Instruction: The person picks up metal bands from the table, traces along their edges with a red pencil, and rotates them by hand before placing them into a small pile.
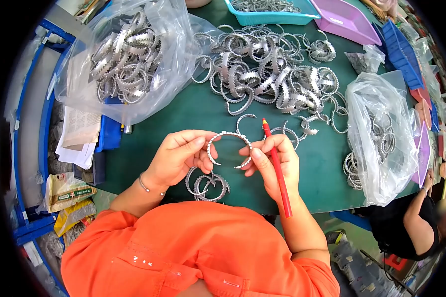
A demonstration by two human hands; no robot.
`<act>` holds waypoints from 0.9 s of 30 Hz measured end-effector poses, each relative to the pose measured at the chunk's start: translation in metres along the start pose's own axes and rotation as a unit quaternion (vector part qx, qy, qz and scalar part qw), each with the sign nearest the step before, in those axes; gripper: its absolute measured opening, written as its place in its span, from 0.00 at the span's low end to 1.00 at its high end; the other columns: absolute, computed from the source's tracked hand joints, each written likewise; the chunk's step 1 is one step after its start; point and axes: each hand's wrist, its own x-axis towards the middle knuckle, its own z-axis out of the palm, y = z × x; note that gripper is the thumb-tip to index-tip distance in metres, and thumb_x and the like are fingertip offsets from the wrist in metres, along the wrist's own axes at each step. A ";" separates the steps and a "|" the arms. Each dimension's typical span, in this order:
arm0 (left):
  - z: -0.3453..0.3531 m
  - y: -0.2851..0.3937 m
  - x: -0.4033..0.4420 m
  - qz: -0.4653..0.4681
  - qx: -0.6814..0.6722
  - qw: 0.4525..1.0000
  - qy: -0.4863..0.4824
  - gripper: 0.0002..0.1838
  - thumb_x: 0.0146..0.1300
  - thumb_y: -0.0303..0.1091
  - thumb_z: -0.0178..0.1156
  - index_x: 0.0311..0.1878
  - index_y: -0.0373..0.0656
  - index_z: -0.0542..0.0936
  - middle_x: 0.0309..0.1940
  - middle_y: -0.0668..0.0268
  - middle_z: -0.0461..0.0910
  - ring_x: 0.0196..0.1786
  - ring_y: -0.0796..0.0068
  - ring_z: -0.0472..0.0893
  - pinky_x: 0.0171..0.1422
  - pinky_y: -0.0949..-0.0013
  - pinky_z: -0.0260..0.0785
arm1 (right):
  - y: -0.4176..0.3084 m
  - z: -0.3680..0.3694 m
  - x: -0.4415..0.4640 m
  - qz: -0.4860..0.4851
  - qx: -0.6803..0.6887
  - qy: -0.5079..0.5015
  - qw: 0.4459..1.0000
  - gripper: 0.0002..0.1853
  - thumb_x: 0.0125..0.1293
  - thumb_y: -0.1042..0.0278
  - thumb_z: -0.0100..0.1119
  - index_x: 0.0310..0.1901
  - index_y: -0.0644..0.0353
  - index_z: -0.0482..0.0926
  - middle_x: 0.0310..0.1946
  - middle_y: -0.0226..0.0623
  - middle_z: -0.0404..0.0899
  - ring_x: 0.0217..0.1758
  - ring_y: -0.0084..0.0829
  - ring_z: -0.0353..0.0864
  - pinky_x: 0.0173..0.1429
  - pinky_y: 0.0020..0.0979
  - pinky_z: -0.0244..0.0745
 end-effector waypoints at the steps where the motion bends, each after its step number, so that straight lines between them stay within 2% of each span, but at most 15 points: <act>1: -0.001 -0.001 0.000 -0.001 -0.001 1.000 0.001 0.15 0.67 0.32 0.44 0.50 0.32 0.72 0.32 0.59 0.77 0.28 0.76 0.79 0.33 0.73 0.75 | 0.000 0.000 0.000 -0.005 -0.003 -0.003 1.000 0.07 0.62 0.78 0.51 0.35 0.59 0.63 0.33 0.47 0.77 0.26 0.26 0.78 0.26 0.22 0.74; 9: -0.001 -0.003 0.001 -0.015 0.025 0.999 0.018 0.14 0.64 0.29 0.51 0.49 0.32 0.72 0.31 0.60 0.77 0.28 0.76 0.79 0.32 0.74 0.75 | -0.001 0.001 0.001 -0.011 0.022 -0.015 1.000 0.06 0.62 0.80 0.49 0.35 0.60 0.63 0.34 0.47 0.77 0.27 0.25 0.77 0.27 0.22 0.74; 12: -0.001 -0.005 0.002 0.002 0.005 1.000 0.027 0.13 0.63 0.27 0.52 0.50 0.33 0.72 0.31 0.60 0.77 0.28 0.76 0.79 0.32 0.75 0.75 | 0.000 0.001 0.005 -0.139 -0.093 0.049 0.985 0.06 0.63 0.81 0.48 0.35 0.61 0.63 0.35 0.45 0.76 0.30 0.22 0.75 0.30 0.20 0.72; 13: -0.002 -0.006 0.003 0.002 0.005 1.000 0.027 0.13 0.63 0.27 0.52 0.50 0.33 0.72 0.31 0.60 0.77 0.28 0.76 0.79 0.32 0.75 0.75 | -0.002 0.001 0.005 -0.139 -0.093 0.049 0.985 0.06 0.63 0.81 0.48 0.35 0.61 0.63 0.35 0.45 0.76 0.30 0.22 0.75 0.30 0.20 0.72; 16: 0.000 -0.009 0.002 0.035 0.018 0.998 0.052 0.13 0.62 0.25 0.52 0.50 0.33 0.71 0.30 0.62 0.77 0.28 0.78 0.78 0.32 0.75 0.74 | -0.013 0.011 0.001 -0.179 -0.133 0.027 0.974 0.06 0.63 0.82 0.48 0.36 0.60 0.62 0.34 0.45 0.76 0.28 0.21 0.75 0.30 0.19 0.72; 17: 0.002 -0.010 0.002 0.079 0.080 0.992 0.054 0.14 0.61 0.24 0.53 0.51 0.34 0.71 0.30 0.63 0.76 0.29 0.79 0.78 0.33 0.76 0.74 | -0.013 0.018 -0.002 -0.156 -0.106 0.017 0.982 0.07 0.61 0.81 0.52 0.34 0.60 0.65 0.34 0.43 0.77 0.28 0.22 0.75 0.31 0.20 0.72; 18: 0.005 -0.011 0.002 0.123 0.142 0.981 0.056 0.15 0.61 0.23 0.53 0.51 0.34 0.71 0.31 0.63 0.75 0.29 0.79 0.77 0.34 0.77 0.73 | -0.008 0.021 -0.003 -0.163 -0.163 0.002 0.973 0.07 0.59 0.81 0.55 0.33 0.61 0.66 0.33 0.41 0.77 0.28 0.22 0.75 0.32 0.20 0.72; 19: 0.011 -0.014 0.000 0.163 0.129 0.977 0.043 0.14 0.61 0.23 0.53 0.51 0.33 0.71 0.32 0.65 0.73 0.29 0.81 0.76 0.35 0.78 0.71 | -0.003 0.024 -0.003 -0.169 -0.219 -0.014 0.961 0.08 0.57 0.81 0.57 0.31 0.61 0.67 0.33 0.40 0.77 0.29 0.22 0.75 0.33 0.21 0.71; 20: 0.016 -0.015 -0.002 0.187 0.196 0.962 0.035 0.14 0.61 0.23 0.53 0.50 0.33 0.72 0.32 0.66 0.73 0.29 0.81 0.76 0.35 0.78 0.71 | -0.003 0.029 -0.001 -0.183 -0.263 -0.020 0.947 0.09 0.53 0.81 0.61 0.29 0.62 0.69 0.31 0.39 0.78 0.29 0.22 0.75 0.34 0.22 0.71; 21: 0.020 -0.014 -0.003 0.211 0.261 0.942 0.026 0.13 0.62 0.24 0.52 0.50 0.33 0.72 0.32 0.66 0.72 0.28 0.81 0.76 0.36 0.79 0.71 | -0.001 0.029 0.000 -0.196 -0.266 -0.039 0.943 0.09 0.53 0.82 0.60 0.29 0.63 0.69 0.30 0.39 0.77 0.28 0.22 0.74 0.33 0.22 0.71; 22: 0.022 -0.013 -0.004 0.229 0.294 0.928 0.014 0.12 0.63 0.24 0.50 0.50 0.32 0.73 0.37 0.65 0.71 0.30 0.81 0.75 0.36 0.79 0.71 | 0.003 0.028 0.000 -0.215 -0.252 -0.022 0.943 0.09 0.53 0.82 0.60 0.29 0.62 0.68 0.30 0.39 0.77 0.28 0.22 0.75 0.33 0.23 0.71; 23: 0.021 -0.013 -0.004 0.229 0.292 0.928 0.015 0.12 0.63 0.24 0.50 0.50 0.32 0.73 0.37 0.65 0.71 0.30 0.81 0.75 0.36 0.79 0.71 | 0.007 0.026 0.001 -0.234 -0.239 -0.005 0.942 0.09 0.53 0.83 0.60 0.29 0.62 0.68 0.29 0.39 0.77 0.29 0.23 0.75 0.34 0.23 0.72; 25: 0.017 -0.014 -0.002 0.251 0.248 0.935 0.024 0.13 0.63 0.24 0.49 0.51 0.33 0.72 0.43 0.62 0.68 0.34 0.80 0.76 0.36 0.79 0.70 | 0.001 0.026 0.000 -0.158 -0.109 0.017 0.981 0.11 0.55 0.84 0.57 0.31 0.61 0.65 0.30 0.41 0.75 0.32 0.27 0.78 0.34 0.26 0.75; 26: 0.010 -0.014 -0.001 0.239 0.267 0.933 0.025 0.15 0.64 0.24 0.48 0.54 0.35 0.70 0.47 0.62 0.66 0.36 0.80 0.75 0.35 0.79 0.70 | -0.003 0.022 0.001 -0.126 -0.048 -0.003 0.991 0.11 0.56 0.84 0.56 0.32 0.60 0.64 0.31 0.42 0.75 0.31 0.27 0.77 0.34 0.25 0.75; 27: 0.010 -0.011 0.001 0.192 0.264 0.944 0.051 0.17 0.64 0.25 0.47 0.57 0.35 0.67 0.48 0.62 0.68 0.36 0.79 0.75 0.35 0.78 0.70 | -0.005 0.017 0.003 -0.095 0.013 -0.022 0.995 0.11 0.57 0.84 0.55 0.33 0.60 0.64 0.31 0.42 0.75 0.31 0.27 0.77 0.34 0.25 0.75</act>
